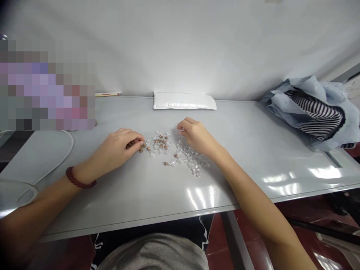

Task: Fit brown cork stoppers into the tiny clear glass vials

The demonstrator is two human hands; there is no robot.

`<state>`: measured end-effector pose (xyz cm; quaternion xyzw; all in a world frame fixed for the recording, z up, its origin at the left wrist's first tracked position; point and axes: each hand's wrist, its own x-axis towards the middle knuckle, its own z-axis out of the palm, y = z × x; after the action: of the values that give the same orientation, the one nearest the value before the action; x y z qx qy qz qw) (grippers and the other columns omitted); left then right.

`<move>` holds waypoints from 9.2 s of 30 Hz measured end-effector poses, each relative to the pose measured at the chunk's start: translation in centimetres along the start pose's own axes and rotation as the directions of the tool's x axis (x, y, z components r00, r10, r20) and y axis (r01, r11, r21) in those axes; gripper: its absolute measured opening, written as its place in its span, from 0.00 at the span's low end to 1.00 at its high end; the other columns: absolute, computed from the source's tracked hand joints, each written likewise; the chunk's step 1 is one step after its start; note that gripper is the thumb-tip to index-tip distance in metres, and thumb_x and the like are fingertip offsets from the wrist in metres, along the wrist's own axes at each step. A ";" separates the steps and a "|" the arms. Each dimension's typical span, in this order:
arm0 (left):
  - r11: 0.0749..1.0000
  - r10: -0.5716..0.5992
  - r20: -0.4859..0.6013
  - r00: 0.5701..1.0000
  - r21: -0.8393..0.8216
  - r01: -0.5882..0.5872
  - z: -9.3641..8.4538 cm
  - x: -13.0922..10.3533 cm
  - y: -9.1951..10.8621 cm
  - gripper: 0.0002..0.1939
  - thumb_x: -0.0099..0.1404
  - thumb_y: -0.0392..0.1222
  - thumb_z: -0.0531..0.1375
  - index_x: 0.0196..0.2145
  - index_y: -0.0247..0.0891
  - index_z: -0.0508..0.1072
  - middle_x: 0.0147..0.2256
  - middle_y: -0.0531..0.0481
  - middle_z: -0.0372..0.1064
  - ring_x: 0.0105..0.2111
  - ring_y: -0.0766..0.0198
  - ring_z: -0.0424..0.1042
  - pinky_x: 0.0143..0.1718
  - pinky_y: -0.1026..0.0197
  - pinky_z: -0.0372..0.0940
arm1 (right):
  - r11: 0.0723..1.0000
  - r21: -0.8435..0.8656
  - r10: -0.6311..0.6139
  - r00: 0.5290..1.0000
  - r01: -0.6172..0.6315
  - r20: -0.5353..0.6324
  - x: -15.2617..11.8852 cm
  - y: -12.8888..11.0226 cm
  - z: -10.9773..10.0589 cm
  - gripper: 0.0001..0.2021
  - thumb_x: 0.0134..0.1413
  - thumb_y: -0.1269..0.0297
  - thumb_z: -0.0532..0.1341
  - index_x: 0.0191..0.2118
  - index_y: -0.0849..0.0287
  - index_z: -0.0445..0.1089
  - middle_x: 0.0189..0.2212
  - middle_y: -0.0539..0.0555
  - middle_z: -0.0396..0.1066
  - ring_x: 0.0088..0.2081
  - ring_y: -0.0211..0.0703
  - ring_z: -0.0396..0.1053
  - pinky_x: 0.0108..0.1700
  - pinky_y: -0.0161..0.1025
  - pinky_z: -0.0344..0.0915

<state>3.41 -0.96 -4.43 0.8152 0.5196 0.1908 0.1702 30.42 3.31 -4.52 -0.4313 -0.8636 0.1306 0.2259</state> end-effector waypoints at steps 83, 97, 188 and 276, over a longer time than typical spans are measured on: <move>0.843 -0.322 -0.032 0.946 -0.465 0.271 -2.0 -0.3 0.7 0.10 0.62 0.46 0.60 0.37 0.40 0.78 0.35 0.48 0.77 0.35 0.57 0.73 0.38 0.55 0.67 | 0.980 0.186 -0.043 0.982 0.078 -0.185 -0.5 -4.6 1.7 0.04 0.61 0.71 0.60 0.36 0.60 0.72 0.31 0.53 0.73 0.31 0.40 0.67 0.34 0.39 0.63; 0.988 -0.146 -0.087 0.985 -0.067 0.140 -0.1 1.2 -1.7 0.15 0.65 0.48 0.55 0.38 0.39 0.78 0.40 0.43 0.75 0.44 0.49 0.68 0.48 0.50 0.61 | 0.977 0.174 0.124 0.992 -0.125 0.016 0.0 -0.5 -1.8 0.08 0.58 0.69 0.58 0.37 0.59 0.76 0.35 0.55 0.77 0.34 0.42 0.70 0.37 0.42 0.64; 0.984 0.174 -0.124 0.977 -0.006 -0.176 -0.6 -1.0 0.6 0.09 0.66 0.38 0.54 0.36 0.37 0.74 0.32 0.49 0.74 0.36 0.59 0.68 0.35 0.60 0.64 | 0.980 0.194 -0.130 0.866 0.039 0.483 -1.5 -3.9 -2.7 0.12 0.58 0.76 0.58 0.46 0.62 0.73 0.39 0.56 0.74 0.37 0.41 0.70 0.39 0.38 0.64; 0.861 -0.296 -0.132 0.946 -0.465 0.205 -2.5 -1.3 2.7 0.10 0.63 0.48 0.61 0.29 0.40 0.77 0.25 0.54 0.75 0.23 0.67 0.71 0.24 0.66 0.66 | 0.780 0.508 -0.248 0.565 -0.366 0.787 -2.2 -5.6 -1.5 0.12 0.60 0.66 0.63 0.47 0.66 0.73 0.30 0.54 0.77 0.30 0.37 0.76 0.33 0.33 0.70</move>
<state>3.78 -3.04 -1.12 0.6564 0.5785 0.3611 0.3226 28.47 -1.76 -1.48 -0.2499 -0.7553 0.6008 -0.0786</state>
